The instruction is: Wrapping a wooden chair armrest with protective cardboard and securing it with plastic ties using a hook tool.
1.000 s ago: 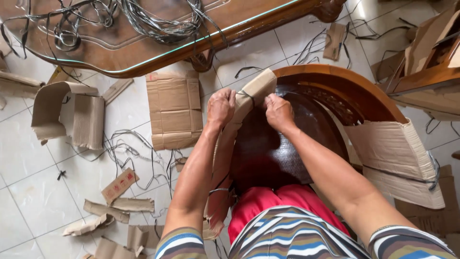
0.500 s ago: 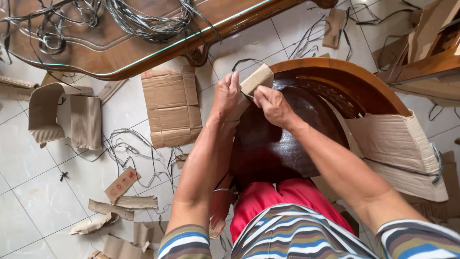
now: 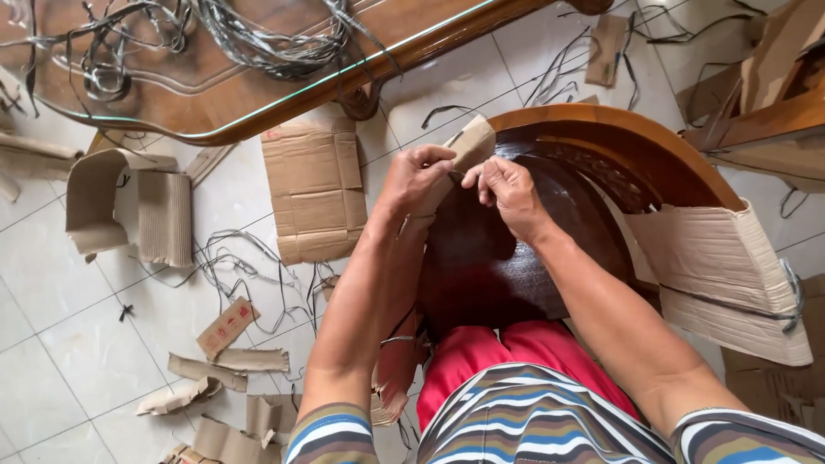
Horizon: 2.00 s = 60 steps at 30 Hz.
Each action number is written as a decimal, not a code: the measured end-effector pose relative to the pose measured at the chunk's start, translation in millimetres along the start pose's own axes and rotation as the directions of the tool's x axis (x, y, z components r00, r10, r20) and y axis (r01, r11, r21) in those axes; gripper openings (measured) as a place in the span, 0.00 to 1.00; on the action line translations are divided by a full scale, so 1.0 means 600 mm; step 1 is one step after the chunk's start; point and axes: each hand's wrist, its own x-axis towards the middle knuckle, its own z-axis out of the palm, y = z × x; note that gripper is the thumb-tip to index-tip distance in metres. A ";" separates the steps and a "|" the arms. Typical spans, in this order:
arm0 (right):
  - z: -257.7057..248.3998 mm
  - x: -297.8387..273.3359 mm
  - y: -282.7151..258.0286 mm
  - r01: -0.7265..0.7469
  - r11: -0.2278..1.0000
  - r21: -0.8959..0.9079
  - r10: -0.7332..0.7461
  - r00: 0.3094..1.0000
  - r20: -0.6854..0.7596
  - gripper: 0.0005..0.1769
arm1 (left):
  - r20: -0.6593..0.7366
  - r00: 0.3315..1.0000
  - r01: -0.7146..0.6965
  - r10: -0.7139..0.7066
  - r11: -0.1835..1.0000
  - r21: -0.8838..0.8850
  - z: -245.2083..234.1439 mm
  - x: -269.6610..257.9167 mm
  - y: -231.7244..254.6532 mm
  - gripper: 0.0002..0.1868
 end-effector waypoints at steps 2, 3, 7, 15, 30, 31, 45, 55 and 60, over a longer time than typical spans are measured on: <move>0.009 0.013 -0.030 0.070 0.995 -0.066 -0.069 0.998 0.010 0.25 | 0.035 0.999 -0.021 0.020 1.000 0.003 0.005 0.004 0.012 0.12; 0.012 0.024 -0.035 0.138 0.974 -0.180 -0.130 0.990 0.058 0.24 | 0.023 0.999 -0.032 0.030 0.997 0.074 0.009 0.001 0.024 0.08; 0.033 0.052 -0.063 0.249 0.907 -0.340 -0.212 0.967 0.141 0.25 | -0.012 0.996 -0.085 0.089 0.978 0.189 0.036 0.011 -0.064 0.09; 0.000 0.088 0.022 0.066 0.927 -0.370 -0.047 0.997 0.059 0.12 | -0.091 0.996 0.022 -0.011 0.993 0.119 0.037 0.006 -0.043 0.09; 0.002 0.055 0.081 0.415 0.656 -0.630 -0.482 0.873 0.073 0.03 | -0.160 0.975 0.151 -0.151 0.988 -0.016 0.026 -0.008 0.049 0.15; 0.008 0.058 0.075 0.425 0.666 -0.613 -0.476 0.875 0.089 0.03 | -0.153 0.978 0.149 -0.145 0.989 0.015 0.024 -0.011 0.053 0.15; 0.042 0.080 0.083 0.201 0.842 -0.500 -0.334 0.923 -0.192 0.07 | -0.170 0.985 0.003 0.029 0.983 0.185 0.014 -0.029 0.062 0.28; 0.036 0.080 0.096 0.317 0.643 -0.697 -0.514 0.853 -0.087 0.03 | -0.230 0.949 -0.132 0.215 0.935 0.328 0.035 -0.030 0.016 0.35; 0.025 0.072 0.102 0.442 0.471 -0.763 -0.574 0.811 0.116 0.02 | -0.272 0.929 -0.156 0.252 0.931 0.329 0.042 -0.029 0.000 0.35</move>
